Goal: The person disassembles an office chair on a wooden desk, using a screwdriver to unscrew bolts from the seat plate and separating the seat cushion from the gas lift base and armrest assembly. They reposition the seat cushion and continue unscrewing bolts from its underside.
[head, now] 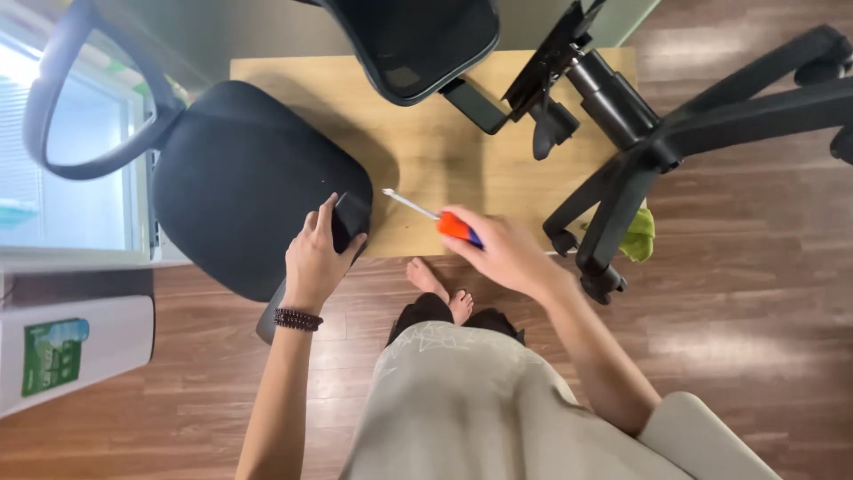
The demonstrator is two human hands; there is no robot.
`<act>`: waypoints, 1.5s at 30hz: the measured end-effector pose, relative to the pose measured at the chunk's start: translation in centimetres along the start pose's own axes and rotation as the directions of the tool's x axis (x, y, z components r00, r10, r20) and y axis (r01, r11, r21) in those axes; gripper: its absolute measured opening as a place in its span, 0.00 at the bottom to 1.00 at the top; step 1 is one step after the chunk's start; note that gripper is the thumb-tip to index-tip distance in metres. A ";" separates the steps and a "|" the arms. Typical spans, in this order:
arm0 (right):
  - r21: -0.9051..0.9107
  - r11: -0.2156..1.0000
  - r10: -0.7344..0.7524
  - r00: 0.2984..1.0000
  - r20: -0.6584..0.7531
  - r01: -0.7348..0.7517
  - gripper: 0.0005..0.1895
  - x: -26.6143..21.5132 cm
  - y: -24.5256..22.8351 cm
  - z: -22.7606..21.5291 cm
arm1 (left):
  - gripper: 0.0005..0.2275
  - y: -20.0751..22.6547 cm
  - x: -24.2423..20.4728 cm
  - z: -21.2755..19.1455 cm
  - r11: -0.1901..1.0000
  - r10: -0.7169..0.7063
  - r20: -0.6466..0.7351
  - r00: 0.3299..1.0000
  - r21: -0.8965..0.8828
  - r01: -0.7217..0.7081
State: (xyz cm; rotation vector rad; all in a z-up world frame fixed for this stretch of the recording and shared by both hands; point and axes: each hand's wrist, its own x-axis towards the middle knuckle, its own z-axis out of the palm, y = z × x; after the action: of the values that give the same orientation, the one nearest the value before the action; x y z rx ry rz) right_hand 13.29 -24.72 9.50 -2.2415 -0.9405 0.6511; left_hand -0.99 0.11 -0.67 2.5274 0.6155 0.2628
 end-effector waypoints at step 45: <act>0.413 0.904 -0.023 0.952 0.305 -0.110 0.32 11.6 0.0 8.6 | 0.17 -14.3 -3.5 -2.2 0.822 -0.403 -0.297 0.866 -0.533 0.200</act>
State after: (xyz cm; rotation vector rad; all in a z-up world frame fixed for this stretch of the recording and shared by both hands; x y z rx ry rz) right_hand 15.08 -12.95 1.22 -1.8040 -0.7939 1.1310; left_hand -10.00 10.29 -6.61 1.8545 0.9682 0.7288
